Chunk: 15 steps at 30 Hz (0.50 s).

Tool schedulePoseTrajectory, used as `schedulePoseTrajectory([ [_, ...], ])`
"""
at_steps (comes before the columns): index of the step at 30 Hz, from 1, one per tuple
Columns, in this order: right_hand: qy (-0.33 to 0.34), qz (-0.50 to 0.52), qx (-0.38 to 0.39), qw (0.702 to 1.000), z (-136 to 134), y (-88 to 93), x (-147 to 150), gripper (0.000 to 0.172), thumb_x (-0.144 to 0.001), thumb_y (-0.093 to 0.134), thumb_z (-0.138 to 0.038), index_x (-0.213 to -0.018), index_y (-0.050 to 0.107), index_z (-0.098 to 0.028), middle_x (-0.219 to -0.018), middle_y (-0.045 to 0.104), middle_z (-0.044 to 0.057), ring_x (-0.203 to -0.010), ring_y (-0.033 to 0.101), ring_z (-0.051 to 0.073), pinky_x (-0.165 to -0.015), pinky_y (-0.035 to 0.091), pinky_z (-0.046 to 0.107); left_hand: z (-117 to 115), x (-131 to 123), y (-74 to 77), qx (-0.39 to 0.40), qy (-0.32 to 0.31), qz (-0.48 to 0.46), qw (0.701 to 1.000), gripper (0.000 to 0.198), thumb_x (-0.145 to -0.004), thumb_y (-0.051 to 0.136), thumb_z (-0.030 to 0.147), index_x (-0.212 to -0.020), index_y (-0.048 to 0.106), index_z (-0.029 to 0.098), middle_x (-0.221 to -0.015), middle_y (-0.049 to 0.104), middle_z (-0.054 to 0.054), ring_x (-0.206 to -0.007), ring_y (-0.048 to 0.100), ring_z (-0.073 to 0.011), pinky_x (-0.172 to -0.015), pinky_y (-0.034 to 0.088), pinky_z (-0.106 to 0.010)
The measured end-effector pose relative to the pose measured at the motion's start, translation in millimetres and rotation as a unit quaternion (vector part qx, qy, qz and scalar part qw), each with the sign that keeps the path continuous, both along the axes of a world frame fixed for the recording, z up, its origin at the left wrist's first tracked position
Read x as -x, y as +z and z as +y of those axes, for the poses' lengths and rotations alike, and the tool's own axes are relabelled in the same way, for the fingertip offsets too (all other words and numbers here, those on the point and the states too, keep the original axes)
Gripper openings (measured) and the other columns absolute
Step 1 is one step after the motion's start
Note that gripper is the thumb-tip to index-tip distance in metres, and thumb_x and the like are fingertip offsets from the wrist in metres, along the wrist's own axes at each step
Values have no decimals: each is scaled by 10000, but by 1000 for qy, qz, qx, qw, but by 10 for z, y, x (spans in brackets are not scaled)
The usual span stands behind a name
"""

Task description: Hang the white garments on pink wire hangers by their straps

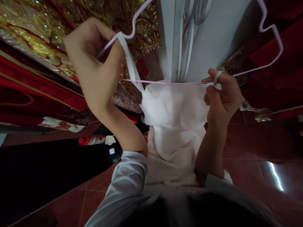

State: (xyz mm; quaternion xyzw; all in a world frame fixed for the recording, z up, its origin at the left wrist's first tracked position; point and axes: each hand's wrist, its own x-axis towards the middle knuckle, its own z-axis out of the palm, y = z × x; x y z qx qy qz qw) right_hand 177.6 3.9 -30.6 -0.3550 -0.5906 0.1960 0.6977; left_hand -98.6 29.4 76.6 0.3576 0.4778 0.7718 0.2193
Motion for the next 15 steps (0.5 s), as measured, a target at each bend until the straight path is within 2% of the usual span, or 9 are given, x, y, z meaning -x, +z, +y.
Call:
schedulePoseTrajectory([
  [3, 7, 7, -6, 1000, -10, 5, 1, 315, -967, 668, -313, -1274, 734, -334, -1209, 722, 46, -1007, 713, 206, -728, 614, 351, 68, -73, -62, -32, -85, 173, 981, 274, -932, 715, 0, -782, 669, 226, -794, 637, -24, -794, 671, -209, -747, 634, -312],
  [4, 10, 6, 0, 1000, -17, 11, 5, 312, -967, 671, -307, -1272, 736, -333, -1208, 727, 44, -1013, 719, 205, -725, 614, 341, 71, -118, -123, -58, -80, 159, 982, 258, -966, 670, 20, -792, 676, 210, -765, 614, -28, -727, 640, -187, -656, 593, -281],
  [6, 15, 5, 11, 1000, -35, 27, 26, 310, -973, 668, -316, -1276, 733, -330, -1205, 735, 46, -1021, 729, 207, -694, 605, 321, 37, -239, -281, -91, -54, 45, 993, 240, -1039, 566, 63, -854, 669, 174, -717, 584, -22, -637, 592, -149, -542, 500, -239],
  [7, 15, 3, 16, 1000, -43, 34, 40, 307, -981, 658, -324, -1279, 730, -334, -1206, 736, 48, -1023, 732, 209, -672, 597, 313, 1, -310, -365, -97, -46, -19, 994, 231, -1067, 525, 83, -894, 653, 167, -710, 587, -15, -627, 590, -136, -536, 482, -225],
  [9, 11, -5, 20, 1000, -55, 45, 65, 305, -990, 642, -332, -1283, 726, -353, -1211, 736, 49, -1041, 733, 216, -652, 586, 312, -88, -456, -508, -75, -63, -82, 992, 261, -1128, 449, 199, -939, 628, 191, -785, 654, -24, -699, 640, -138, -638, 540, -239],
  [12, -10, -21, 6, 1000, -52, 46, 27, 309, -1011, 601, -322, -1285, 727, -389, -1242, 732, 37, -936, 721, 193, -616, 561, 325, -203, -633, -610, -67, -98, -89, 989, 259, -1135, 457, 345, -923, 557, 235, -868, 706, -26, -838, 710, -184, -827, 586, -320],
  [15, -58, -52, -8, 997, -13, 73, -166, 333, -1029, 547, -353, -1309, 714, -423, -1232, 740, 24, -739, 676, 177, -560, 546, 373, -242, -712, -608, -86, -111, -87, 986, 242, -1124, 468, 364, -916, 509, 246, -801, 686, -21, -821, 721, -210, -787, 570, -343],
])
